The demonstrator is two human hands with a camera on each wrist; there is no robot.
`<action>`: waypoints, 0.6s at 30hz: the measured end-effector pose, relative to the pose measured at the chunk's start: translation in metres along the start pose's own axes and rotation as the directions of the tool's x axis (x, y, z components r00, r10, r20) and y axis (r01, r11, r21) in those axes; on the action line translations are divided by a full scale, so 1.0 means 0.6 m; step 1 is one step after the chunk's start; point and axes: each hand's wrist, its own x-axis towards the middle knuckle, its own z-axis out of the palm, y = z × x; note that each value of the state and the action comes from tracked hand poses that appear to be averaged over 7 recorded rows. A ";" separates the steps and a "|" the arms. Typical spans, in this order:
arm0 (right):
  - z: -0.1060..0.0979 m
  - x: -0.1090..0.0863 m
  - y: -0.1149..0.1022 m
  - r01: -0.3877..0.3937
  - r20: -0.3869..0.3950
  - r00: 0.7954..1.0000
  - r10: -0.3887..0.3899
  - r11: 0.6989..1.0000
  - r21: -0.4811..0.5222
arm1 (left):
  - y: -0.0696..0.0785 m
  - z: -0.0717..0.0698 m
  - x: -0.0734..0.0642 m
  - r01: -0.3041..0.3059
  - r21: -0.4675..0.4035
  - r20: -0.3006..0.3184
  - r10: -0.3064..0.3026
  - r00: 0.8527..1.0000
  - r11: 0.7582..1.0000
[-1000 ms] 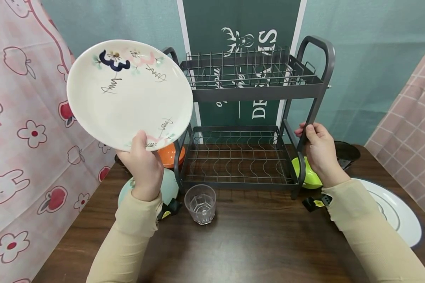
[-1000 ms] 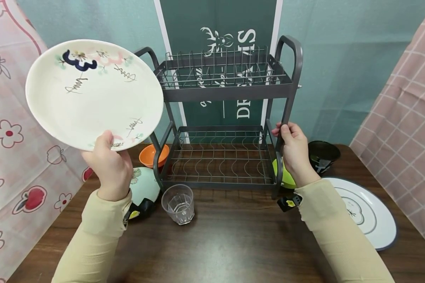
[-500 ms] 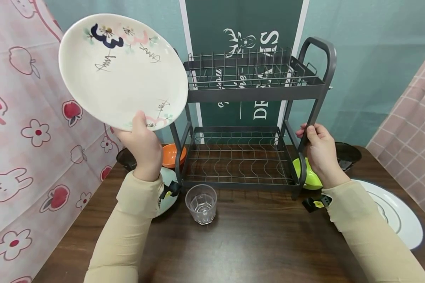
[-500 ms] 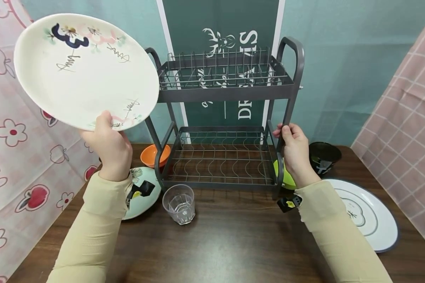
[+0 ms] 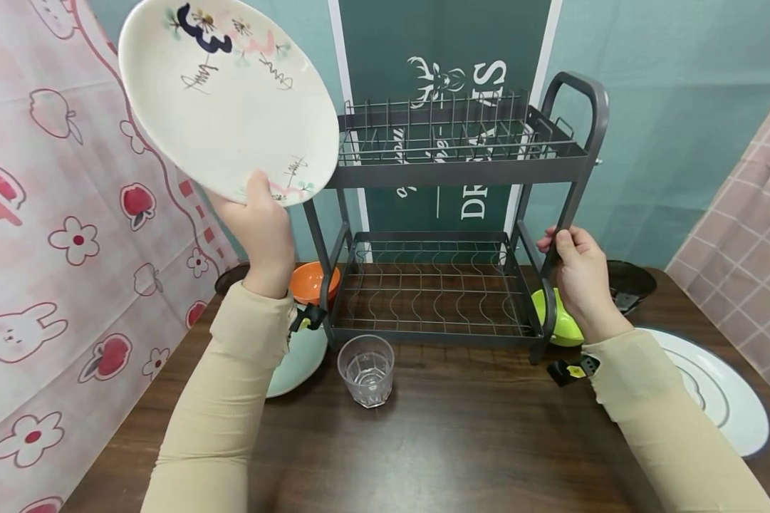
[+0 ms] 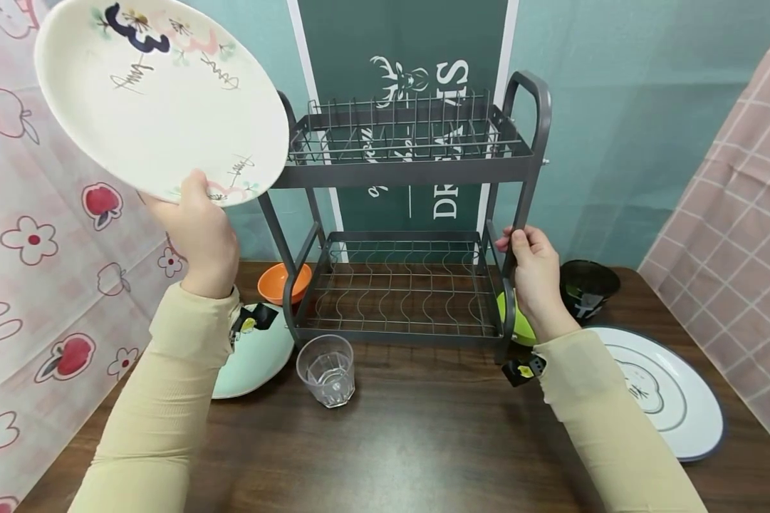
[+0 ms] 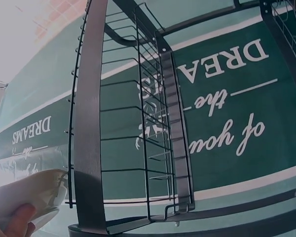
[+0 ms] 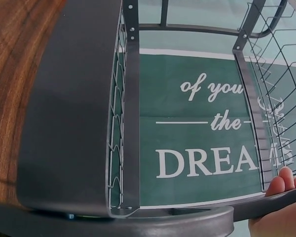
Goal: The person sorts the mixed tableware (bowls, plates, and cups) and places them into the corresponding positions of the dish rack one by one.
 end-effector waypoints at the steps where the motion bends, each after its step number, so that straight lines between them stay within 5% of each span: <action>1: 0.000 0.000 0.000 0.000 -0.003 1.000 0.000 1.000 -0.003 | 0.002 0.003 0.002 0.006 -0.001 0.010 -0.006 1.000 1.000; 11: 0.000 0.001 0.002 0.003 -0.015 1.000 -0.004 1.000 -0.014 | 0.020 0.033 0.019 -0.049 0.079 0.099 0.041 0.994 0.996; 18: 0.001 0.001 0.003 0.014 -0.017 1.000 -0.014 1.000 -0.015 | 0.020 0.053 0.033 -0.034 0.138 0.141 0.014 0.990 0.990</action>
